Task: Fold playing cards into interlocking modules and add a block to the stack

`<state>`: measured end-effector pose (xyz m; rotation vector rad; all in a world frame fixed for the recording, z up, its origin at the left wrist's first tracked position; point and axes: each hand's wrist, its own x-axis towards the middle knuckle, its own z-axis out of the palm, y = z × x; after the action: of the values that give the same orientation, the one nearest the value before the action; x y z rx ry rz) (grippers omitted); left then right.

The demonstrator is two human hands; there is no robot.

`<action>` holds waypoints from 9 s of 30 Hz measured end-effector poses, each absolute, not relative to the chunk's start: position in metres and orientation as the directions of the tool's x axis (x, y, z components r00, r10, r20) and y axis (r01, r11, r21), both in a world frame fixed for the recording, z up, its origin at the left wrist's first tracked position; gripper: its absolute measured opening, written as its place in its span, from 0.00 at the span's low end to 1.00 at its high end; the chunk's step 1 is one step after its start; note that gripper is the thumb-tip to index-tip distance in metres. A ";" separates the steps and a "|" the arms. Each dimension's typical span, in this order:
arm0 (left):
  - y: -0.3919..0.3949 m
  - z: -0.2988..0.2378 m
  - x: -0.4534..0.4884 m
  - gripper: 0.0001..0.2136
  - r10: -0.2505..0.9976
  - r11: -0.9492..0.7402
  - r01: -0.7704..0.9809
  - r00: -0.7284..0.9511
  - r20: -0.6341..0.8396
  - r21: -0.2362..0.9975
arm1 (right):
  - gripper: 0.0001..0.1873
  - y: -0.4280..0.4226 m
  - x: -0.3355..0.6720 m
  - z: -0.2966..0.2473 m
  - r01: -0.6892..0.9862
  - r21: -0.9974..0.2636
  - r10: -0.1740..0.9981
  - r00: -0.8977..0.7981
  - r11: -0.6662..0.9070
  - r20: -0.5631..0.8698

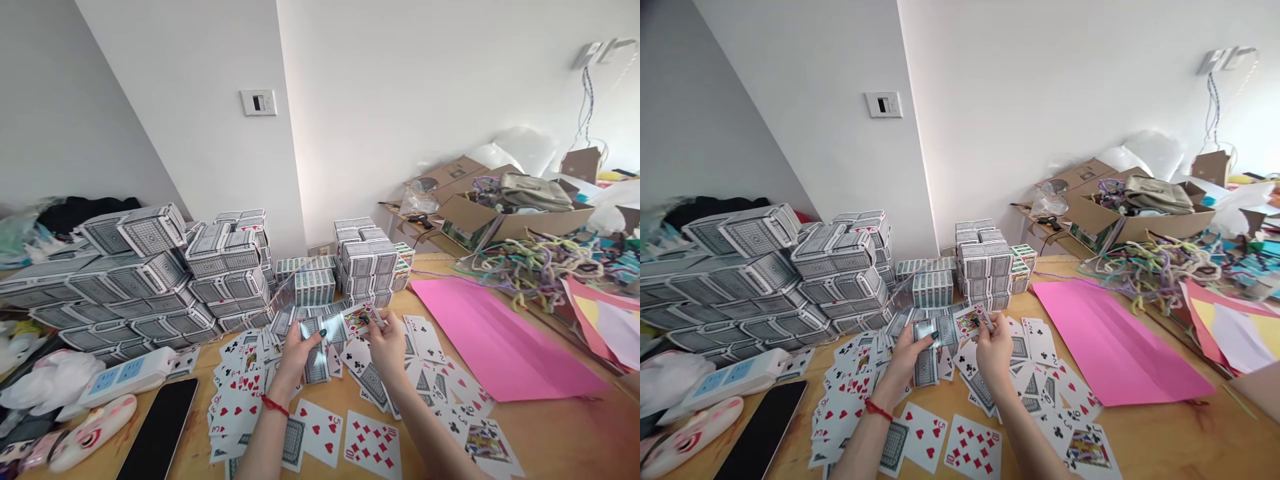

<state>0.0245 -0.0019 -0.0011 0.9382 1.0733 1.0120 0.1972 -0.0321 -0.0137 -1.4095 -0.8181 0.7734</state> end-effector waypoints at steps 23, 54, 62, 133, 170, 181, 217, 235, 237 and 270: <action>-0.003 -0.002 0.023 0.17 0.979 0.143 -0.091 0.161 -0.127 0.986 | 0.05 -0.027 0.225 -0.013 0.145 -0.976 0.986 0.055 -0.165 -0.159; 0.002 -0.022 0.020 0.16 0.953 0.158 -0.063 0.272 -0.135 0.985 | 0.02 -0.030 0.214 -0.027 0.256 -0.947 0.974 -0.061 -0.197 -0.219; -0.002 -0.008 0.021 0.15 0.953 0.190 -0.094 0.256 -0.161 0.977 | 0.03 -0.031 0.214 -0.022 0.311 -0.929 0.972 -0.052 -0.202 -0.229; -0.007 -0.014 0.037 0.18 0.987 0.131 -0.160 0.113 -0.114 0.978 | 0.22 -0.041 0.162 -0.003 -0.557 -0.822 0.992 -0.026 -0.115 -0.121; -0.024 -0.003 0.052 0.13 0.977 0.074 -0.052 0.203 -0.062 0.996 | 0.25 -0.041 0.167 -0.042 0.161 -0.987 0.794 0.598 0.022 0.115; -0.011 -0.015 0.045 0.17 0.992 0.060 -0.103 0.120 -0.048 0.993 | 0.30 -0.039 0.170 -0.031 0.054 -0.989 0.900 0.411 0.136 0.146; 0.002 -0.014 0.022 0.05 0.918 0.387 -0.504 0.290 -0.270 0.772 | 0.21 -0.029 0.238 -0.001 0.255 -0.967 0.984 0.178 -0.027 0.020; 0.006 -0.018 0.023 0.06 0.911 0.384 -0.672 0.165 -0.378 0.633 | 0.04 -0.031 0.231 -0.016 0.607 -0.786 0.982 0.191 -0.118 0.001; 0.007 -0.017 0.022 0.06 0.905 0.378 -0.708 0.149 -0.398 0.596 | 0.07 -0.032 0.231 -0.008 0.502 -0.859 0.984 0.177 -0.100 -0.011; 0.011 -0.024 0.017 0.08 0.930 0.339 -0.680 0.137 -0.342 0.650 | 0.06 -0.038 0.218 0.017 0.156 -0.947 0.959 0.010 -0.280 -0.282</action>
<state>0.0170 0.0110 -0.0239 0.3791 0.7948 1.2055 0.2182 -0.0378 0.0167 -1.5335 -1.1855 1.3492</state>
